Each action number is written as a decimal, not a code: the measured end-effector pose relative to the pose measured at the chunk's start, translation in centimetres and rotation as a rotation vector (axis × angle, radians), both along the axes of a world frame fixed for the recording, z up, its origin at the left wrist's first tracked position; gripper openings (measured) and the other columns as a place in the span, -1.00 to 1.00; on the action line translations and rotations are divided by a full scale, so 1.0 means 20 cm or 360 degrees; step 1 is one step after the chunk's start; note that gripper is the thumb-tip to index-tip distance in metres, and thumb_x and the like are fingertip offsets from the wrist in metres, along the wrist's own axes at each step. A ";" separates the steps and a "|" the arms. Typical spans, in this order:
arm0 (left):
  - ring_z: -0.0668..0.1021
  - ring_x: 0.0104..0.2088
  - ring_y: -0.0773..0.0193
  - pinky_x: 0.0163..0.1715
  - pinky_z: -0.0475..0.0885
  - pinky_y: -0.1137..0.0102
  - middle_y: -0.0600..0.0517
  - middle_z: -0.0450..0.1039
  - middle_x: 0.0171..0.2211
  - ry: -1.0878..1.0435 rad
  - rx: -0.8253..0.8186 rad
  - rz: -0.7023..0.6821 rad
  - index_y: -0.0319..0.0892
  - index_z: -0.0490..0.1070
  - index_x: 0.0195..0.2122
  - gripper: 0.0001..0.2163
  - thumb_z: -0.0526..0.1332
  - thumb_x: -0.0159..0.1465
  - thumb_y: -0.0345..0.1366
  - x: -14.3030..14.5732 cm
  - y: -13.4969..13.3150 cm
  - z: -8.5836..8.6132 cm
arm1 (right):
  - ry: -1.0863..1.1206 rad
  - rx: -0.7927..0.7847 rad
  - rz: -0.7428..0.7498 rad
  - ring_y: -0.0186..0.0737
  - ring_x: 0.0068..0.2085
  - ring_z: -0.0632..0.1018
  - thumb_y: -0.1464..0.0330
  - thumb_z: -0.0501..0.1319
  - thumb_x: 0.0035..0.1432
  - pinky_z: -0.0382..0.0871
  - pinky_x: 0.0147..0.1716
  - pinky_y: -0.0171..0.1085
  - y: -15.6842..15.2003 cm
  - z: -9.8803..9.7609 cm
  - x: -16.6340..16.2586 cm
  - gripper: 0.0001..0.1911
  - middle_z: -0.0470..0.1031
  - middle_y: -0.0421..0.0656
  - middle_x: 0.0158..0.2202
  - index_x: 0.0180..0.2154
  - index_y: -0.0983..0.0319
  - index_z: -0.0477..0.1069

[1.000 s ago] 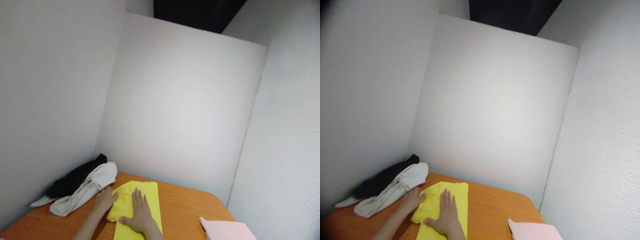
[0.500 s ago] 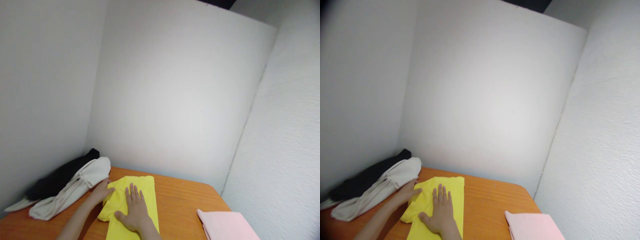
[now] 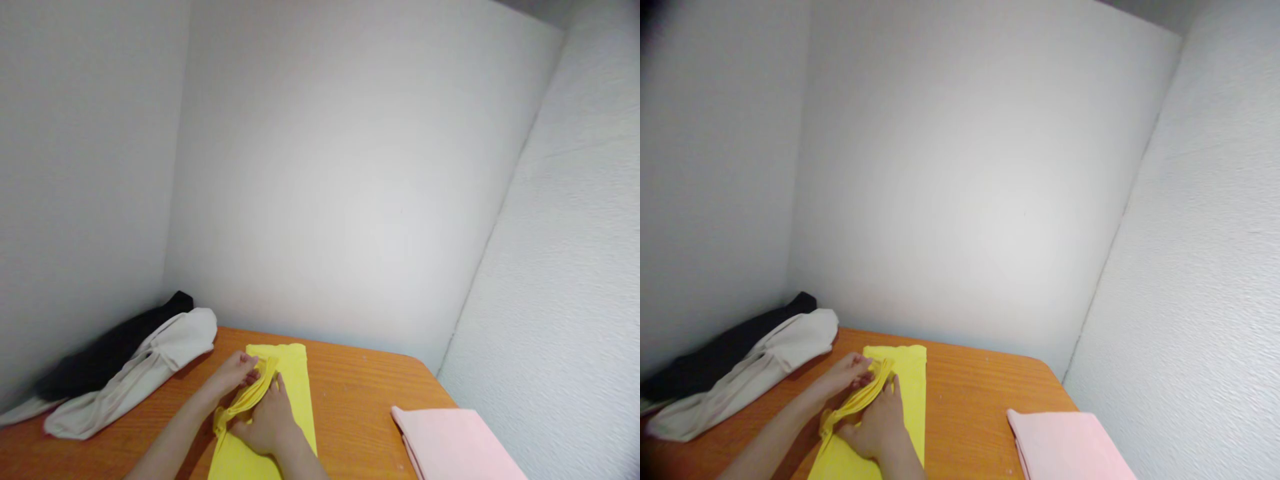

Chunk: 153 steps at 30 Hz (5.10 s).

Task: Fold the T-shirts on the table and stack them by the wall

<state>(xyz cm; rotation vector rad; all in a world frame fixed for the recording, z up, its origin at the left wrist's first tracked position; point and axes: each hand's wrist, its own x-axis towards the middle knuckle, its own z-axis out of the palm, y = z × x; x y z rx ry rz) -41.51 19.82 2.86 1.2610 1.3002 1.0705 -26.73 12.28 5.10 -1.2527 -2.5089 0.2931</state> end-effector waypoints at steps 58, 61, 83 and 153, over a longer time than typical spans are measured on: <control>0.34 0.19 0.14 0.21 0.18 0.22 -0.16 0.32 0.17 0.1373 0.0673 -0.0124 -0.19 0.36 0.01 -0.66 -0.04 0.26 -0.36 -0.11 -0.08 0.08 | -0.0342 -0.0223 -0.0076 -0.12 -0.21 0.55 0.33 0.18 0.13 0.32 -0.31 -0.30 0.03 0.32 0.09 -0.81 0.58 -0.05 -0.25 -0.28 0.23 0.55; 0.58 -0.17 0.07 -0.11 0.42 0.22 -0.19 0.54 -0.22 0.1333 0.0150 -0.0210 -0.24 0.43 -0.27 -0.71 -0.04 0.26 -0.22 -0.18 -0.11 0.17 | -0.0010 -0.0022 -0.0235 -0.18 -0.17 0.51 0.35 0.17 0.16 0.29 -0.21 -0.30 0.07 0.33 0.16 -0.85 0.54 -0.08 -0.22 -0.26 0.23 0.49; 0.56 -0.57 0.18 -0.46 0.47 0.33 -0.01 0.43 -0.73 0.1199 -0.0448 -0.0756 -0.16 0.24 -0.77 -0.69 0.25 0.06 -0.28 -0.05 -0.22 0.15 | -0.0081 0.0235 -0.0447 -0.02 0.07 0.29 0.32 0.25 0.17 0.11 -0.02 -0.11 0.56 0.05 -0.26 -0.88 0.38 -0.07 -0.02 -0.24 0.14 0.52; 0.47 -0.10 0.18 -0.04 0.37 0.30 -0.06 0.46 -0.17 0.1342 0.0989 -0.0778 -0.13 0.43 -0.17 -0.76 -0.01 0.27 -0.37 -0.01 -0.53 0.09 | -0.0112 0.0188 -0.0211 -0.06 0.38 -0.08 0.15 -0.05 0.35 -0.20 0.31 0.02 0.00 -0.04 0.36 -0.41 -0.11 -0.03 0.39 0.31 0.25 0.04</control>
